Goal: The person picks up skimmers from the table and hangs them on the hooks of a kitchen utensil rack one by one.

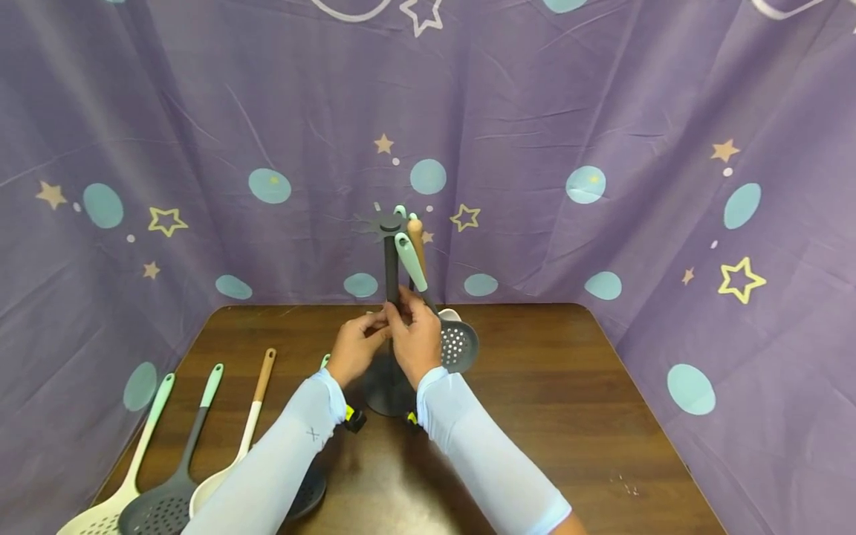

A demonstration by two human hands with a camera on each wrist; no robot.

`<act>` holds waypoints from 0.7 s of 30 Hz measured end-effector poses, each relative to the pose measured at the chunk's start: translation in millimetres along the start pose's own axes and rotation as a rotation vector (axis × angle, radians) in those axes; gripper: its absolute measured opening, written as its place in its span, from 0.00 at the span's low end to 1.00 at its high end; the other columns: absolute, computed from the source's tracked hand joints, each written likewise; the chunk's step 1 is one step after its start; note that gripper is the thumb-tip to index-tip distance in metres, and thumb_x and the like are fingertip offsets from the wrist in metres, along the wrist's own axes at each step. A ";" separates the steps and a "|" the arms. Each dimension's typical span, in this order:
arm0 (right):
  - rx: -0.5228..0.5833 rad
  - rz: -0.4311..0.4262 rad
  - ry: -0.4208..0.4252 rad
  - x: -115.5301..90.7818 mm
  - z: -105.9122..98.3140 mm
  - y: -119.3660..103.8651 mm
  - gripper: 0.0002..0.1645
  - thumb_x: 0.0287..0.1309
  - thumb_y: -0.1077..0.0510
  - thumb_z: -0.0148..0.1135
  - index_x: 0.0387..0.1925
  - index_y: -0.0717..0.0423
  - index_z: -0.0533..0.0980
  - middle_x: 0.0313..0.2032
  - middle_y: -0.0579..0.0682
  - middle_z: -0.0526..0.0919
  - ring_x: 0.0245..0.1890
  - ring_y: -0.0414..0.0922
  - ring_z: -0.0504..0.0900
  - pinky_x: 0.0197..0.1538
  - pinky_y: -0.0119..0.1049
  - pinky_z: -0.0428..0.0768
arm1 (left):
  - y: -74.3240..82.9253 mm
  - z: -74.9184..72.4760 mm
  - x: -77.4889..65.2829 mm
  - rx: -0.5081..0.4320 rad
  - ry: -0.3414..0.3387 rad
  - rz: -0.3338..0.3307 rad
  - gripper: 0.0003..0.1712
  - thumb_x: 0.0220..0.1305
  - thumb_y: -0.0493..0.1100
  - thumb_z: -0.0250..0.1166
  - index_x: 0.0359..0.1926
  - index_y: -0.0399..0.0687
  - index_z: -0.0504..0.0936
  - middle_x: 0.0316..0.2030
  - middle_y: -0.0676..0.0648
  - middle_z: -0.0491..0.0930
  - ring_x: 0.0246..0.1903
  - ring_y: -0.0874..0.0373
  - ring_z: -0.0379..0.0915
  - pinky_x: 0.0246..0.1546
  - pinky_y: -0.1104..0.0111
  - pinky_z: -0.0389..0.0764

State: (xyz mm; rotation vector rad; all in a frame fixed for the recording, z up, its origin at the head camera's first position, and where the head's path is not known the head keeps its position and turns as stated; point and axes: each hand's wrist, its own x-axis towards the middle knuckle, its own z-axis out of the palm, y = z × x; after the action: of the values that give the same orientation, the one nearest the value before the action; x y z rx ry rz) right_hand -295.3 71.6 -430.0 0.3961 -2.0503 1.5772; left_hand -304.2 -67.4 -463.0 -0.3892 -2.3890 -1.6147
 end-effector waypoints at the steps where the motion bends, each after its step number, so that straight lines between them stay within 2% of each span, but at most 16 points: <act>1: 0.003 -0.001 0.006 0.5 0.2 -0.1 0.22 0.70 0.55 0.67 0.58 0.65 0.80 0.48 0.57 0.88 0.45 0.53 0.88 0.47 0.44 0.88 | -0.5 0.3 -0.3 -0.004 -0.001 0.000 0.21 0.67 0.47 0.71 0.59 0.48 0.86 0.43 0.48 0.89 0.43 0.53 0.84 0.47 0.60 0.85; 6: -0.089 -0.068 0.026 4.4 2.2 4.5 0.21 0.68 0.55 0.69 0.53 0.68 0.82 0.44 0.59 0.89 0.40 0.53 0.90 0.42 0.43 0.89 | -1.2 -0.1 -0.2 -0.012 -0.002 -0.001 0.21 0.67 0.47 0.71 0.59 0.47 0.86 0.43 0.47 0.89 0.43 0.53 0.85 0.46 0.60 0.86; 12: -0.179 -0.159 0.005 10.8 6.4 9.0 0.20 0.69 0.53 0.68 0.51 0.67 0.83 0.40 0.59 0.90 0.38 0.53 0.90 0.40 0.44 0.89 | -0.4 -3.8 1.3 0.022 0.008 -0.016 0.20 0.69 0.48 0.70 0.59 0.50 0.87 0.43 0.48 0.89 0.42 0.54 0.84 0.46 0.60 0.85; 21: -0.252 -0.235 0.016 11.1 9.2 12.4 0.18 0.71 0.55 0.66 0.50 0.68 0.83 0.38 0.59 0.90 0.35 0.53 0.91 0.37 0.43 0.89 | 0.4 -20.4 1.6 0.083 -0.017 0.023 0.18 0.73 0.50 0.67 0.59 0.52 0.85 0.45 0.51 0.88 0.43 0.58 0.85 0.47 0.63 0.86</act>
State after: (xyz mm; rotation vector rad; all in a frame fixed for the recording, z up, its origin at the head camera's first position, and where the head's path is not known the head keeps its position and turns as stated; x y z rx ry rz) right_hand -312.9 67.2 -435.5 0.5068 -2.0727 1.1655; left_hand -304.7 -86.0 -454.7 -0.4147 -2.4462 -1.5022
